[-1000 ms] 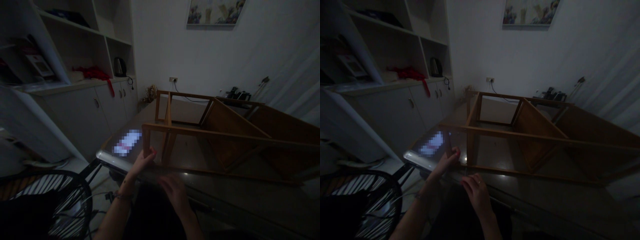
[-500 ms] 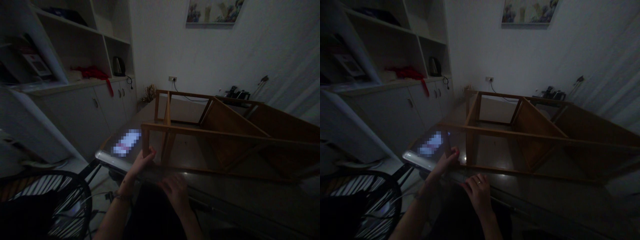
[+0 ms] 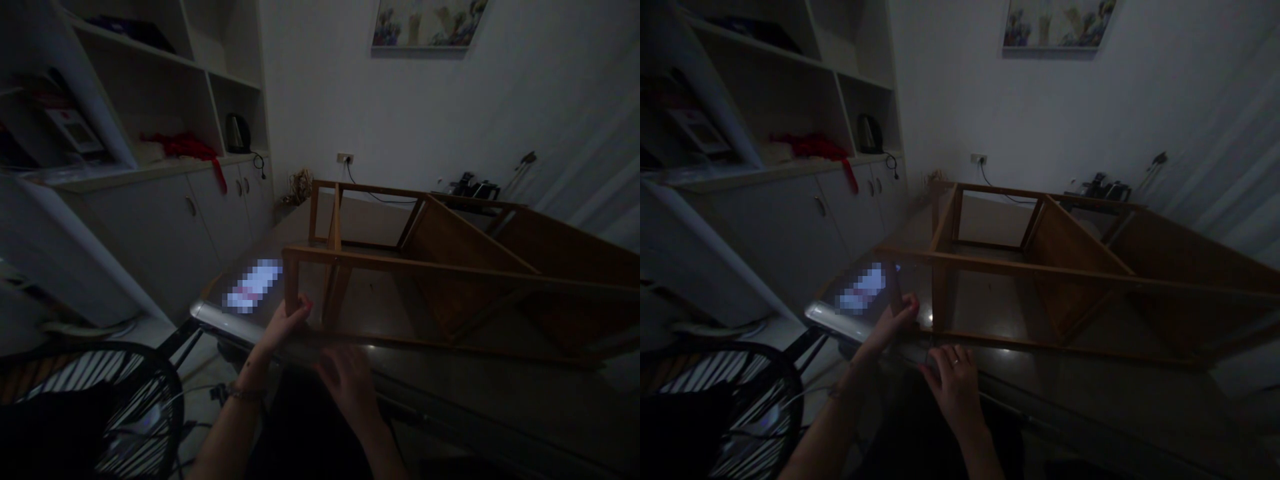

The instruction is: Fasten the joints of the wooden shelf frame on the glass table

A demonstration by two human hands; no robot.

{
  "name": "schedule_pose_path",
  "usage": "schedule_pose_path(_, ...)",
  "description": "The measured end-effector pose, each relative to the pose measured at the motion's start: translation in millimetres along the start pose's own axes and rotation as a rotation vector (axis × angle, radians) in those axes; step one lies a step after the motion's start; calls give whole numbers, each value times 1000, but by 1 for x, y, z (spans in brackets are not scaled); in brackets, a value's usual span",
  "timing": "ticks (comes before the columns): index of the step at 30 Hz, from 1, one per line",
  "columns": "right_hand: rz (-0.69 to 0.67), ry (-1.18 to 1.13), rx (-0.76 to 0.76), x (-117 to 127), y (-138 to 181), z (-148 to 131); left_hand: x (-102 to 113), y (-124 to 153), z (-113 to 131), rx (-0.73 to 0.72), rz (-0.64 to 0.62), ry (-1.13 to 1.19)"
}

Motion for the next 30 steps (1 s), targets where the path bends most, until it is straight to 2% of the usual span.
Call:
schedule_pose_path(5,-67,-46,70,-3,3,-1,-1,1,1,-3,30,-9)
schedule_pose_path(10,-62,-150,55,-7,4,-2,-1,0,3,-17,22,-19)
schedule_pose_path(20,-225,-203,87,8,0,2,-3,1,4,23,36,0)
schedule_pose_path(25,-242,-245,45,14,-7,0,-3,0,3,14,29,-9)
schedule_pose_path(30,-259,-182,57,13,-11,-2,-1,1,1,11,50,-27)
Point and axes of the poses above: each hand's wrist, its own y-axis away from the middle knuckle, its own x-axis out of the back of the hand, z = x × y, the point moved 2 cm from there along -y, towards the middle knuckle, and after that the axes turned 1 degree about z, right-handed, at the moved point
